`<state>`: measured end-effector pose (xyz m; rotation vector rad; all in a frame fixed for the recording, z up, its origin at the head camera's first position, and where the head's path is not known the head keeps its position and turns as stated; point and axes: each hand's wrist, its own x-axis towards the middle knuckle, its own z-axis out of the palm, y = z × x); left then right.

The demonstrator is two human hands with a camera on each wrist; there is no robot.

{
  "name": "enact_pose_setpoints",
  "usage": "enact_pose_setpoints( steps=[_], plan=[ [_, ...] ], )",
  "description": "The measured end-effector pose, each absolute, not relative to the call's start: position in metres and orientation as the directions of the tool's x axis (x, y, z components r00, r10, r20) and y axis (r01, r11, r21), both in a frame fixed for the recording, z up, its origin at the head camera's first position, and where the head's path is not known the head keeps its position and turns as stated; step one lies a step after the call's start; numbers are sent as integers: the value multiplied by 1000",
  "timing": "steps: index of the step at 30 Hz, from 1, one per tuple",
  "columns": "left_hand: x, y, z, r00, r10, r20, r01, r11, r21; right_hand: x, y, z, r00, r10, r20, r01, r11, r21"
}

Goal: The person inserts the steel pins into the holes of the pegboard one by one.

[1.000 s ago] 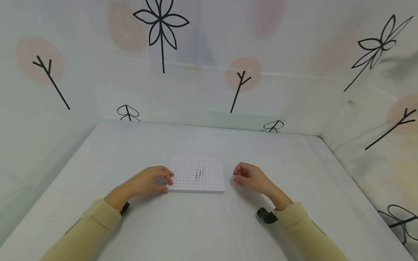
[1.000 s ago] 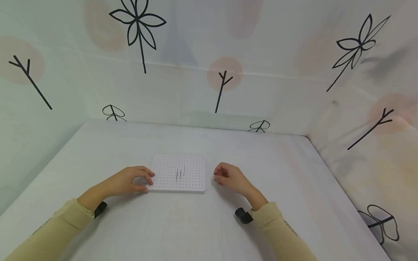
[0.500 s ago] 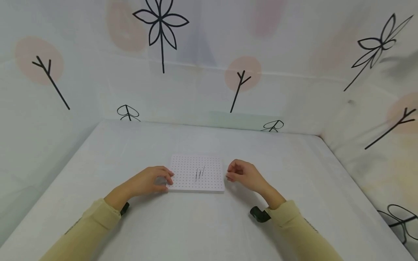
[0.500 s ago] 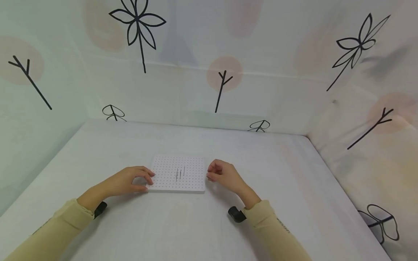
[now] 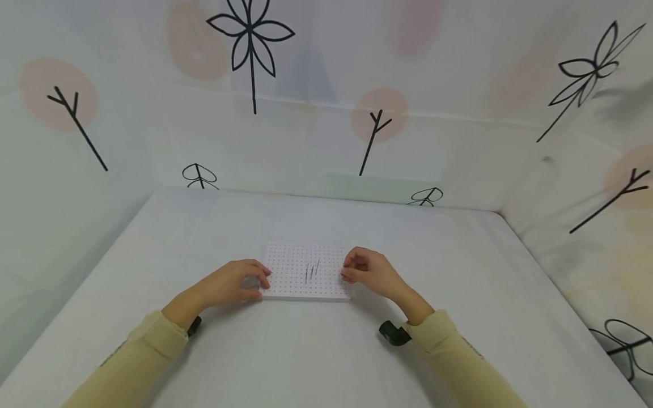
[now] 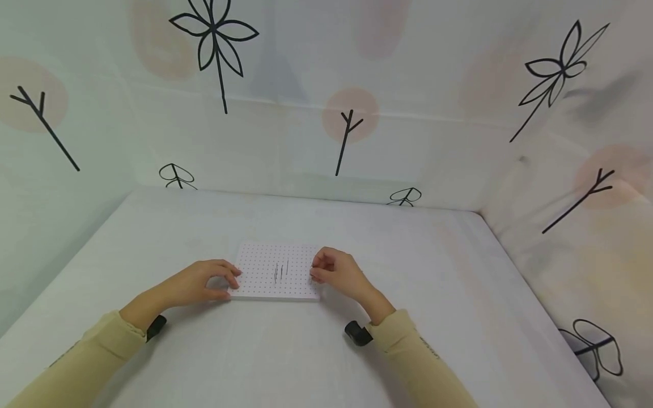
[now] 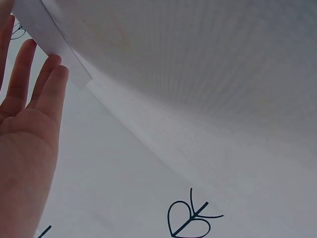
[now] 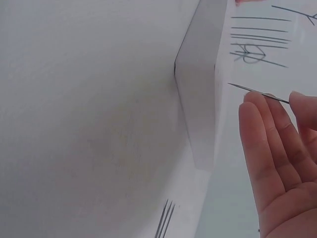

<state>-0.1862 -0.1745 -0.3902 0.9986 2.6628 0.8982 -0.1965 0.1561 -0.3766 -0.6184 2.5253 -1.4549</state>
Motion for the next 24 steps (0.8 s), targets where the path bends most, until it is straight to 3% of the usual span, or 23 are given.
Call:
enact_pose_setpoints(
  steps=[24],
  plan=[
    [-188,-175,-395,-766,640,63,544,593,593,-199,130,-381,-897,-434,87,-287,421,-861]
  ],
)
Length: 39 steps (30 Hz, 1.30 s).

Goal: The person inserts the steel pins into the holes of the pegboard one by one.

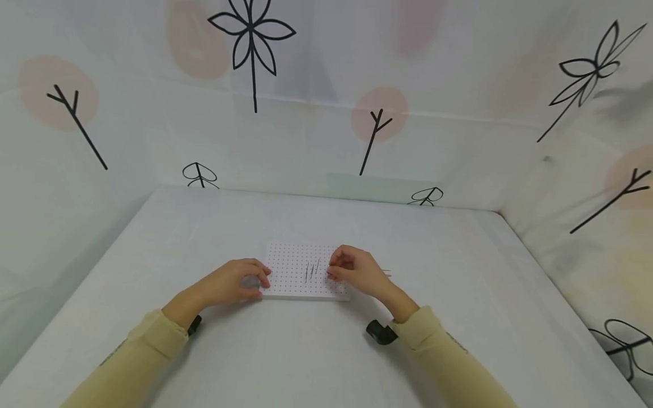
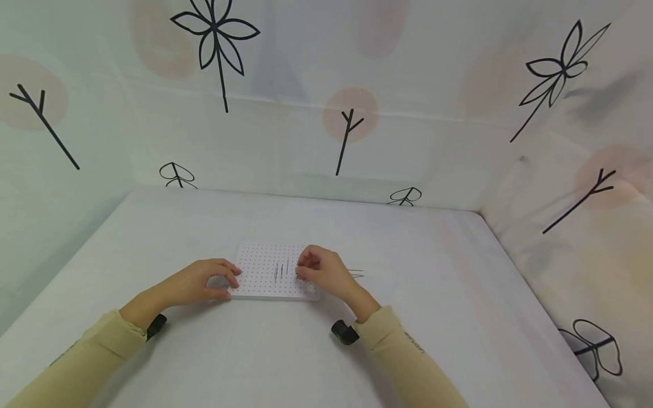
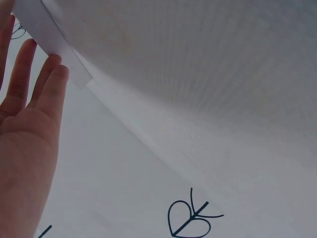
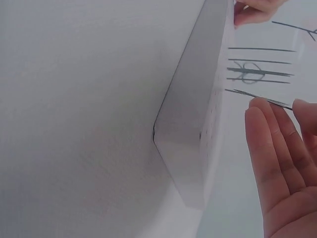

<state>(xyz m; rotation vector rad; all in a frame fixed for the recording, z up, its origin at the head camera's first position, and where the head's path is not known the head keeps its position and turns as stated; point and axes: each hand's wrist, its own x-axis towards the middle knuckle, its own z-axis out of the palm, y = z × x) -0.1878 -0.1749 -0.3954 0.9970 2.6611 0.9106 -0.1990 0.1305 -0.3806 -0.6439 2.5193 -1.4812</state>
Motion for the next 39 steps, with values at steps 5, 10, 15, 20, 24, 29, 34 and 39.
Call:
enact_pose_setpoints(
  steps=[5,10,15,20,24,29,34,39],
  plan=[
    [-188,-175,-396,-767,639,60,541,593,596,-198,126,-382,-890,-445,98,-297,402,-866],
    [-187,-174,-395,-763,643,66,548,590,593,-198,121,-381,-892,-442,94,-294,407,-865],
    [-187,-174,-394,-762,644,67,550,590,591,-194,115,-376,-887,-451,98,-303,409,-861],
    [-186,-174,-393,-767,638,59,542,597,591,-194,110,-376,-888,-445,114,-317,416,-852],
    [-185,-173,-392,-771,634,55,536,599,595,-198,109,-383,-885,-446,135,-343,426,-837],
    [-185,-173,-392,-770,635,55,536,598,596,-190,105,-372,-874,-460,156,-368,417,-831],
    [-184,-173,-391,-763,643,65,550,593,589,-181,101,-358,-876,-459,151,-365,424,-829],
    [-184,-173,-390,-764,641,73,554,594,583,-195,105,-380,-875,-459,153,-364,417,-833]
  ],
)
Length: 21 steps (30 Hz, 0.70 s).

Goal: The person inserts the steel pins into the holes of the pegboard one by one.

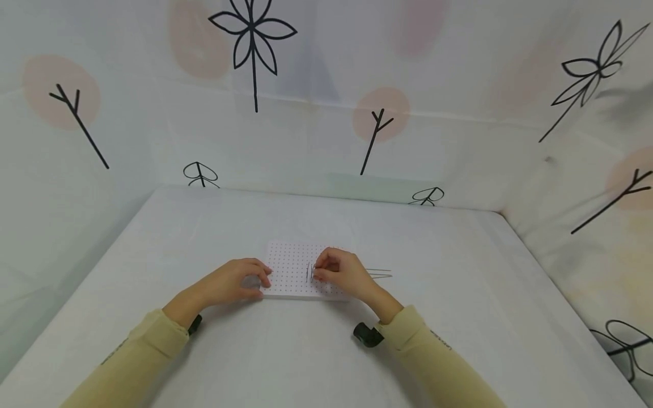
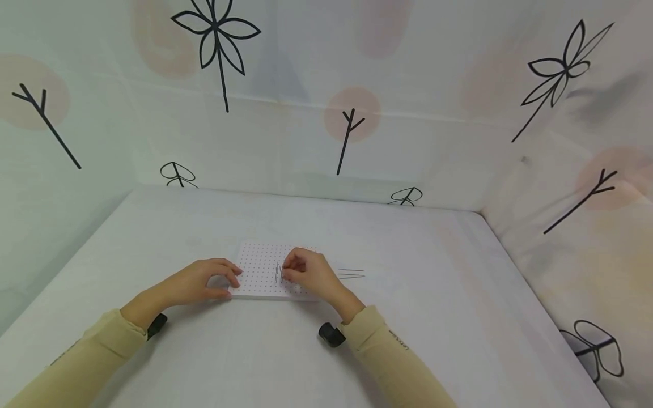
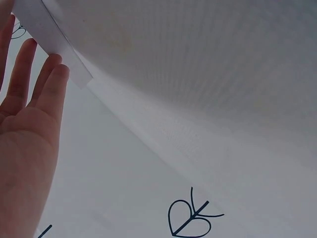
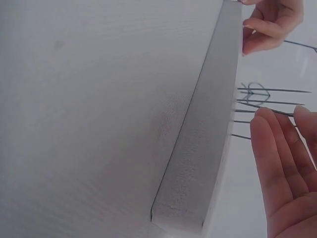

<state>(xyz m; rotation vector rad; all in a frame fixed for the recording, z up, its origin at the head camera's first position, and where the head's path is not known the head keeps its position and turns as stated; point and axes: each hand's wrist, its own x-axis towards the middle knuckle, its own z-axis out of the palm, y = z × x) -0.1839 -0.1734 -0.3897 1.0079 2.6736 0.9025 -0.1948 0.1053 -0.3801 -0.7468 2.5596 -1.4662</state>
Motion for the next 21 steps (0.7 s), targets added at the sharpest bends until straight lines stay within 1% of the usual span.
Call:
enact_pose_setpoints(
  steps=[9,15,21],
  plan=[
    [-184,-174,-390,-761,645,73,558,593,580,-197,106,-387,-868,-479,129,-353,413,-840],
    [-184,-174,-389,-758,647,77,564,591,576,-197,106,-387,-857,-497,140,-378,419,-826],
    [-184,-174,-390,-757,649,82,567,589,575,-196,108,-385,-858,-493,142,-392,449,-803]
  ],
)
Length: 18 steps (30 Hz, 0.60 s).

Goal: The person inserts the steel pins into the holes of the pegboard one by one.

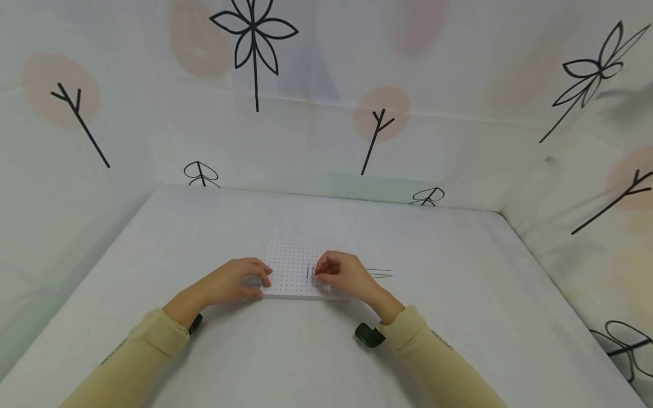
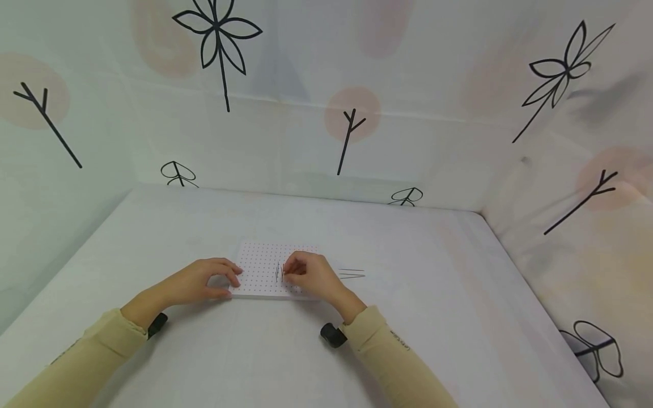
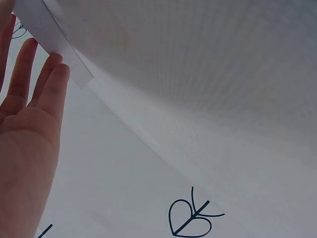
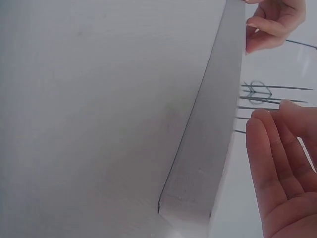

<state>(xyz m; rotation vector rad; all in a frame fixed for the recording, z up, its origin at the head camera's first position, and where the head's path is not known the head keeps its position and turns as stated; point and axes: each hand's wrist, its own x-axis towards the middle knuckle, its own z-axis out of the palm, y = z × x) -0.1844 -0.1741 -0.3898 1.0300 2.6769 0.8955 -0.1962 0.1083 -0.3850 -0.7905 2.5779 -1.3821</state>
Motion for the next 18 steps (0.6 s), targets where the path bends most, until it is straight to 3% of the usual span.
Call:
enact_pose_setpoints(
  steps=[18],
  plan=[
    [-186,-175,-392,-760,645,75,558,591,582,-195,129,-386,-894,-431,125,-352,501,-790]
  ],
)
